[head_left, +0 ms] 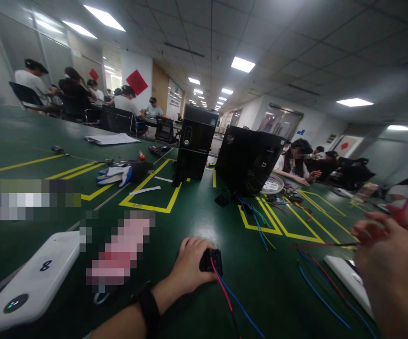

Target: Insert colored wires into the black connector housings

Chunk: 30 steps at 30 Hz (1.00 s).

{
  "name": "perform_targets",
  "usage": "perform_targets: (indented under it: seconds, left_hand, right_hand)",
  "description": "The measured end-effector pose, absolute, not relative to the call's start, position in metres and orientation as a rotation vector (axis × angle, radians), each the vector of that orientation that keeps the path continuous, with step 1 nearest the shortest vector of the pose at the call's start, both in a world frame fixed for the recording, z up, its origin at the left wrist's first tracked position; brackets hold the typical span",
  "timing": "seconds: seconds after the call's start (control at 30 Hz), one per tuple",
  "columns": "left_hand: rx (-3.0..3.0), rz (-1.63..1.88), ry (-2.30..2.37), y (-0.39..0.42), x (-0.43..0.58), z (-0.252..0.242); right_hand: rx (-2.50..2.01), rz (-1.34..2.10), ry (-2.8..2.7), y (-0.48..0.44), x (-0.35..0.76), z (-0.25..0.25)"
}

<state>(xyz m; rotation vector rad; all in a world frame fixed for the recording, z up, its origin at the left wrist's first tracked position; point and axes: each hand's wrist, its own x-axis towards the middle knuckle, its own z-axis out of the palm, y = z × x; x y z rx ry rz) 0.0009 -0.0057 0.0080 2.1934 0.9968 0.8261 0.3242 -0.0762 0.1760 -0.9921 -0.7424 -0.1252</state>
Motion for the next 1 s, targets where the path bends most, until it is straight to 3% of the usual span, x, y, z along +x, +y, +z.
perform_targets:
  seconds: [0.13, 0.27, 0.67, 1.0]
  left_hand:
    - [2.201, 0.817, 1.003, -0.007, 0.0, 0.01]
    - [2.195, 0.814, 1.007, -0.007, 0.0, 0.012]
    - [2.125, 0.902, 1.096, -0.004, 0.006, 0.007]
    - [2.105, 0.897, 1.121, -0.003, 0.008, 0.005]
  right_hand:
    - [-1.073, -0.118, -0.77, -0.069, 0.321, 0.206]
    - [-1.477, -0.129, -1.113, -0.047, 0.306, 0.207]
    - [-2.23, 0.128, -1.921, 0.105, 0.278, 0.118]
    - [-2.348, -0.024, -2.096, 0.151, 0.254, 0.075]
